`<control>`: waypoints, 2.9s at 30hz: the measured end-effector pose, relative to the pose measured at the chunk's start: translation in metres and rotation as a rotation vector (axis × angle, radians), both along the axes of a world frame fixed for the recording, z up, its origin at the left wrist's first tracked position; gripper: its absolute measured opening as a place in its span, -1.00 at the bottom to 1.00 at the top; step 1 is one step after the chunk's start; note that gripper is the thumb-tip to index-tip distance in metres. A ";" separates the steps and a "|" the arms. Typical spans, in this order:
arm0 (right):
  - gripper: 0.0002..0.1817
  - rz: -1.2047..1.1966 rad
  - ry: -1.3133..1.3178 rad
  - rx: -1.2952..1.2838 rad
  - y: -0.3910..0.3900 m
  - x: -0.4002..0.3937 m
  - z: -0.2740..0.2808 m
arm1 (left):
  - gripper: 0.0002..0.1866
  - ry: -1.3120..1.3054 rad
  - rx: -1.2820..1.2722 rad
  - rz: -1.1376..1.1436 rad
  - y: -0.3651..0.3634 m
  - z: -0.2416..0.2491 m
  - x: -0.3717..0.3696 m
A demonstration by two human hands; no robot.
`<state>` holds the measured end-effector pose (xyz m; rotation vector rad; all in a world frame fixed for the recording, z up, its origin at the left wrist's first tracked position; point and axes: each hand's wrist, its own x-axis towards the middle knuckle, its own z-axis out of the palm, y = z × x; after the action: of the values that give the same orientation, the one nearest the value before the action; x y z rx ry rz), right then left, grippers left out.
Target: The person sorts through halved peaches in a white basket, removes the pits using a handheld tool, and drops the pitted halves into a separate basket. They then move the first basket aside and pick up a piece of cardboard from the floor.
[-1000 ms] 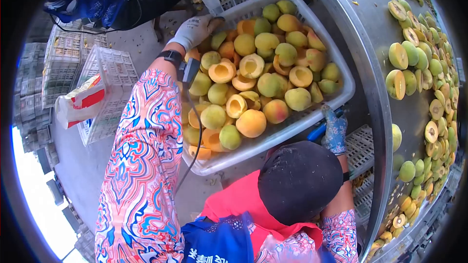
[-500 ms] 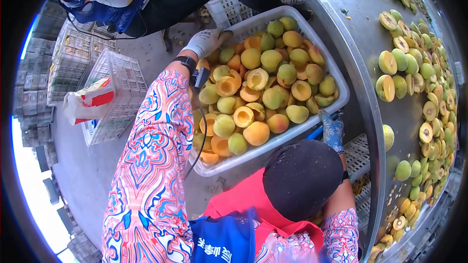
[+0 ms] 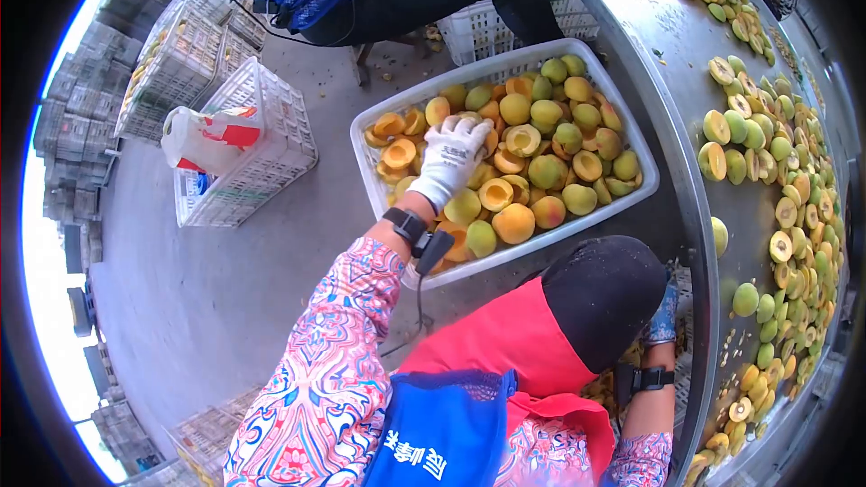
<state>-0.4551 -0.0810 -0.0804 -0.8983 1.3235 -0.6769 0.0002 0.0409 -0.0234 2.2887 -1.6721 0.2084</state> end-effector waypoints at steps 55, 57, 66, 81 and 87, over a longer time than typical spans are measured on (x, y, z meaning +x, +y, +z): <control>-0.73 0.039 0.594 -0.068 0.184 -0.112 0.090 | -0.37 0.151 0.174 0.082 0.085 -0.002 0.033; -0.73 -0.036 0.541 -0.081 0.187 -0.116 0.092 | -0.52 0.134 0.102 -0.018 0.097 0.003 0.022; -0.78 -0.056 0.551 -0.095 0.194 -0.101 0.111 | -0.63 -0.043 0.332 0.020 0.093 0.021 -0.003; -0.83 0.031 0.569 -0.087 0.202 -0.077 0.120 | -0.56 0.403 0.020 0.035 0.114 0.002 -0.003; -0.85 0.024 0.538 -0.056 0.207 -0.081 0.120 | -0.62 0.122 -0.035 0.132 0.076 0.017 0.007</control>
<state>-0.5359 0.1258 0.0394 -1.1920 1.7694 -0.4682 0.0075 0.1167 -0.0069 2.3377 -1.4487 0.1227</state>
